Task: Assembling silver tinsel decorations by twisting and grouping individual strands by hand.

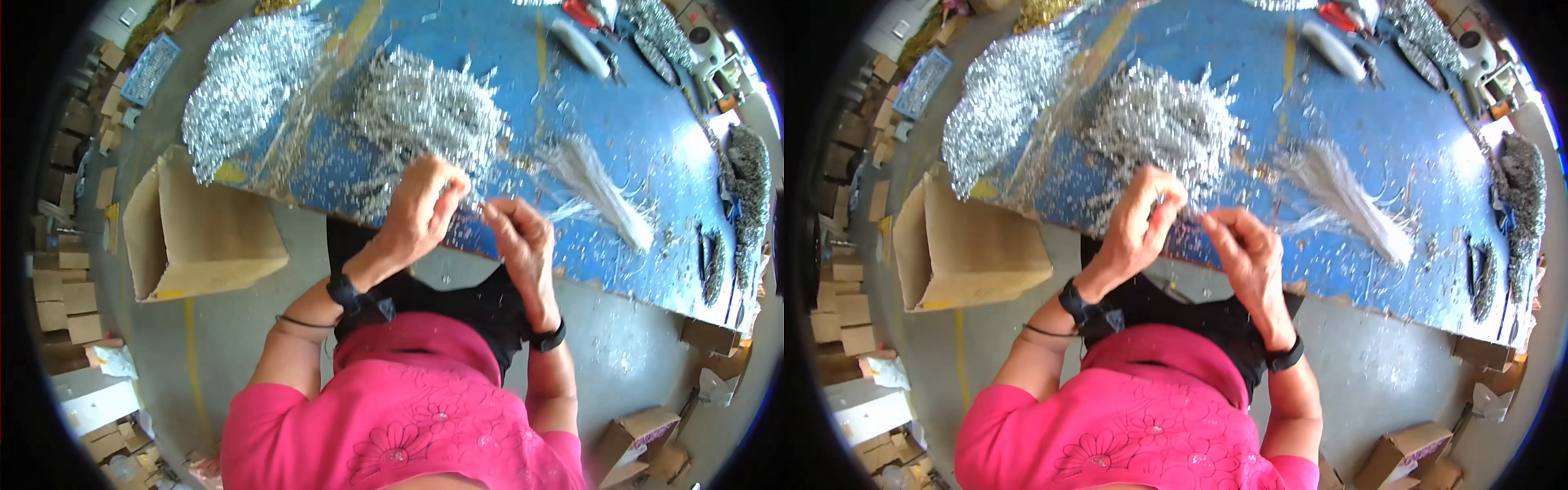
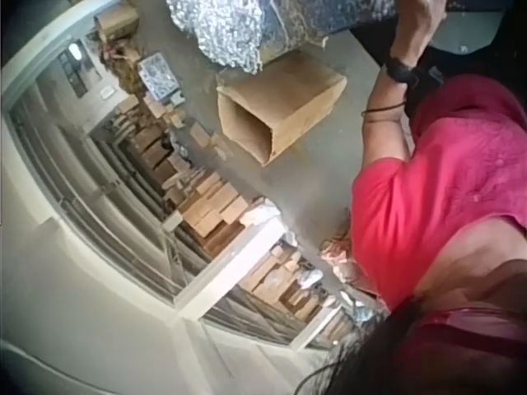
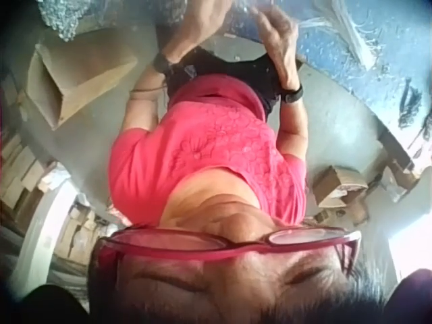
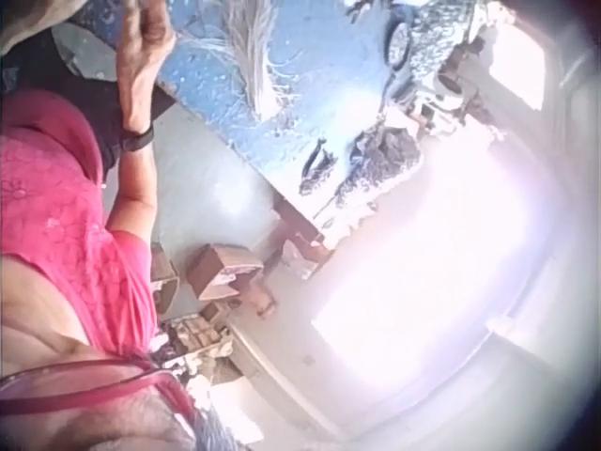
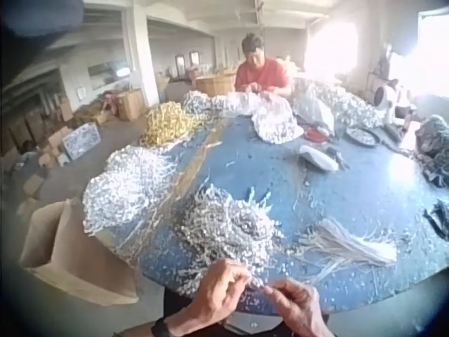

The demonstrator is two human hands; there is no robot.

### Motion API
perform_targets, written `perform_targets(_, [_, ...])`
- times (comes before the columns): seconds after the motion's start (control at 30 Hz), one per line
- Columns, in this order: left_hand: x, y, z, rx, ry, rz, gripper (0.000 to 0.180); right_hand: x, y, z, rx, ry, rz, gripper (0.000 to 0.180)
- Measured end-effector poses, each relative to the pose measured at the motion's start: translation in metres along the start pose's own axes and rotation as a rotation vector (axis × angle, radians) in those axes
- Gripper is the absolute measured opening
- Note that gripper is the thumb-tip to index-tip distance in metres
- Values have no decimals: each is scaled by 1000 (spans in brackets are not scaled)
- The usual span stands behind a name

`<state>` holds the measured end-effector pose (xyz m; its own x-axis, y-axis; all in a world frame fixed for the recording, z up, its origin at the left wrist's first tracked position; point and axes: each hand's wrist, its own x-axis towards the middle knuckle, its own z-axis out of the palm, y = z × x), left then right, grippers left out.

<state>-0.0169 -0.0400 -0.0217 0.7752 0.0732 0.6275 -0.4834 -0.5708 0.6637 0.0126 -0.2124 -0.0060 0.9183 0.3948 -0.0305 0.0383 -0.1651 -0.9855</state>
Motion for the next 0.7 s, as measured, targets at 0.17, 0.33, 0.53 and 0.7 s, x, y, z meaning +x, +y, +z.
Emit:
perform_targets(0.17, [-16,7,6,-931,-85,-589,23,-4,7,4,200,-24,65,11])
perform_targets(0.33, [-15,-2,7,-839,-129,-423,9,-6,5,9,193,-41,71,10])
perform_targets(0.53, [3,9,0,-749,-43,-458,4,-5,-4,7,99,-5,-30,10])
perform_targets(0.7, [6,3,-15,-269,-251,-130,41,-13,2,-2,330,-78,-19,11])
